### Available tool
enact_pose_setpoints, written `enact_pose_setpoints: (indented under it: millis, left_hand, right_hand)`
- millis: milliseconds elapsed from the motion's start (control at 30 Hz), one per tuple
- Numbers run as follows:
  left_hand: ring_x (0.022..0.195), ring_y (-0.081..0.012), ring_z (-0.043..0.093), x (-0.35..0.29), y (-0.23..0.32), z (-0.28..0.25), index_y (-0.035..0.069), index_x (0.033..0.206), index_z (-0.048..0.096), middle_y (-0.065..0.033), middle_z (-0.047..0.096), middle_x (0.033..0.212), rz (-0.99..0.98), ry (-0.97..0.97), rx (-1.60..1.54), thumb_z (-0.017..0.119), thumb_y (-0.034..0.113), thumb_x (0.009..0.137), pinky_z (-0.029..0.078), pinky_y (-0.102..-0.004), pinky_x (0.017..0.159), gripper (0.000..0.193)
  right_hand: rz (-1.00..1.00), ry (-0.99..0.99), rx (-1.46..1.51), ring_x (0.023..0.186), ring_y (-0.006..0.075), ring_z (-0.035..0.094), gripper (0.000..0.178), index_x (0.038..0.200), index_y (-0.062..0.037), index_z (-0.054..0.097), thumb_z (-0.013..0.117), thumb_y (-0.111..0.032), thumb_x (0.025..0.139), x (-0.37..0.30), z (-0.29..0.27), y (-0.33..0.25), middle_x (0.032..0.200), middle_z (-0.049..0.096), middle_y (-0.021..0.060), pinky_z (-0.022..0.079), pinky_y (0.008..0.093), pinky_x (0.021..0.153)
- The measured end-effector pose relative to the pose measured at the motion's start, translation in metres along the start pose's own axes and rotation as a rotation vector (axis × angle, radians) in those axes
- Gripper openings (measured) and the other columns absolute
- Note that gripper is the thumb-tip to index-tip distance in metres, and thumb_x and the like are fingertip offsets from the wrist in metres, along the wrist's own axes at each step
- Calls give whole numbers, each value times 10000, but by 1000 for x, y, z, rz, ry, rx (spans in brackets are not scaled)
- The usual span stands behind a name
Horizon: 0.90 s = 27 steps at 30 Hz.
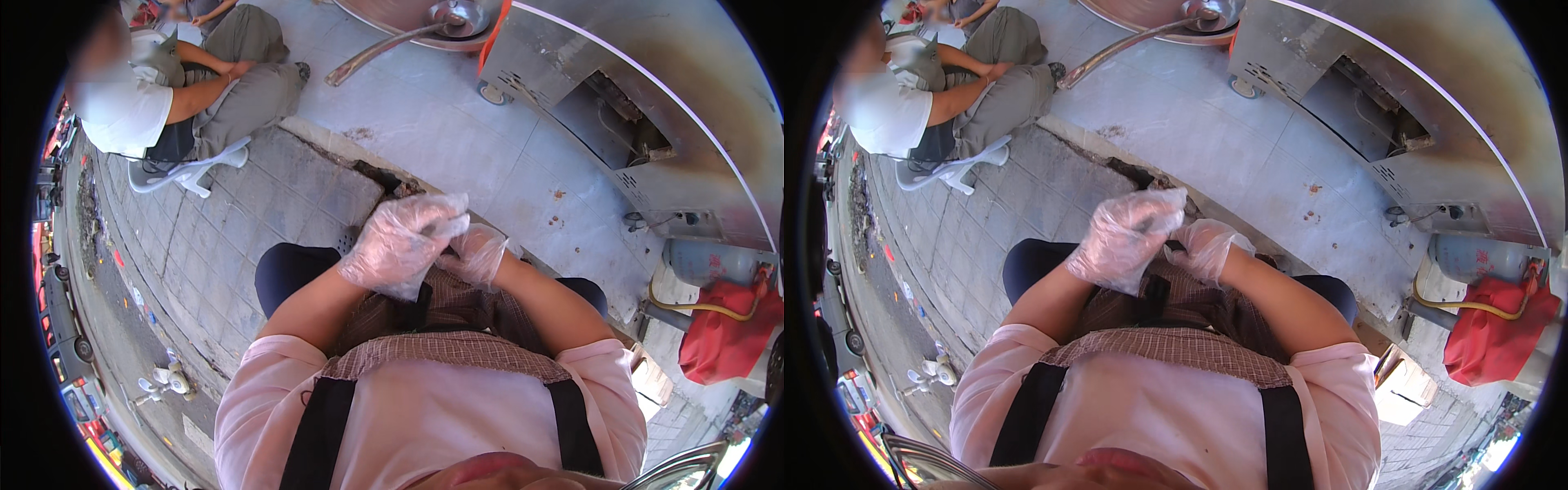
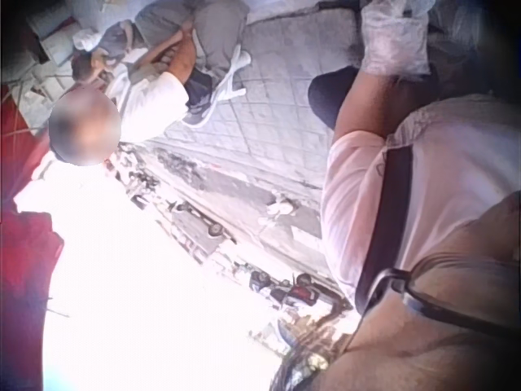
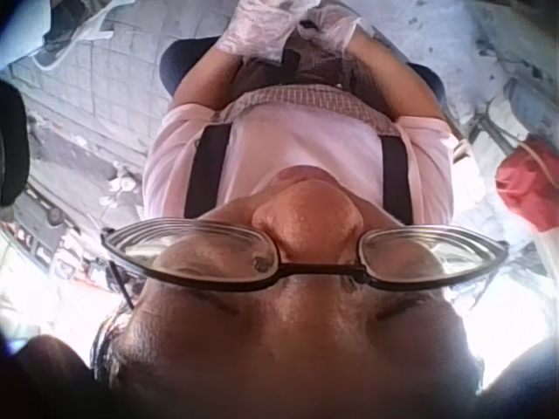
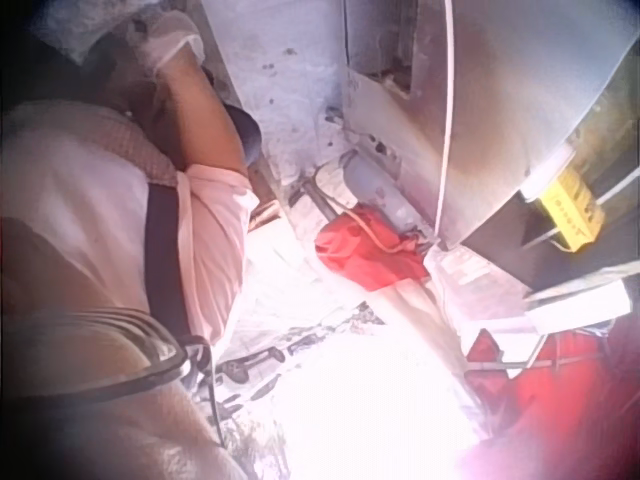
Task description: The person uses a long metal tool to adjust or clean the interior of a stainless steel cooking unit. They repeatedly insert the tool into the unit's opening and manipulate it while seated on a low stool.
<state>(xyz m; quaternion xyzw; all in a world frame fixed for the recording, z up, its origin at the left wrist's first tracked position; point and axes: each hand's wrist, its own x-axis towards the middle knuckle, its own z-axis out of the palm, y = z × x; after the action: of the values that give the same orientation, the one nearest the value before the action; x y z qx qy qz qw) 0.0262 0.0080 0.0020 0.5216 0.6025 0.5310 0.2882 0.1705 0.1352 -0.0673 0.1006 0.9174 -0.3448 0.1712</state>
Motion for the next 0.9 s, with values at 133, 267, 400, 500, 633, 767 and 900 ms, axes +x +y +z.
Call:
enact_pose_setpoints:
  millis: [133,267,400,500,633,767,900]
  left_hand:
    - [893,-185,634,5,-6,-37,-48,1097,592,-152,656,1049,-127,401,-326,675,97,851,511,-325,814,298]
    - [712,-132,613,12,-8,-65,-67,1048,614,-110,676,919,-170,623,-548,663,159,879,485,-265,669,286]
    - [729,-119,610,8,-12,-67,-40,1020,614,-84,674,927,-332,633,-475,660,150,874,483,-263,682,244]
    - [741,-112,604,4,-18,-66,-25,1039,607,-75,672,939,-199,513,-399,657,152,876,482,-262,684,246]
    - [747,-108,596,3,-20,-64,-23,1052,602,-74,670,942,-173,481,-402,657,159,878,481,-262,697,257]
    - [739,-127,605,7,-18,-62,-35,1051,599,-100,671,937,-160,479,-356,670,172,867,489,-271,696,287]
    - [727,-153,615,9,-25,-60,-54,1043,597,-132,672,950,-236,463,-269,695,199,848,498,-290,705,334]
  right_hand:
    - [262,-250,13,785,342,628,417,1056,-53,621,564,-401,835,12,18,10,830,651,173,480,432,729]
    - [520,-64,603,709,186,624,412,1127,-31,614,600,-338,853,35,36,20,866,667,97,478,315,646]
    - [417,153,1027,773,107,588,409,1222,-23,536,609,-238,882,50,32,17,954,628,43,459,251,604]
    - [365,165,1088,812,108,574,405,1230,-29,520,605,-229,888,45,13,9,986,610,43,465,251,623]
    - [375,93,949,807,100,567,344,1189,-38,549,602,-199,890,33,-10,-1,929,606,30,471,253,665]
    - [177,77,879,838,98,593,421,1240,-22,530,647,-210,882,25,-15,-3,930,639,10,492,287,771]
    - [1,80,716,831,122,599,359,1200,-42,554,623,-212,891,14,-10,3,922,643,24,497,318,798]
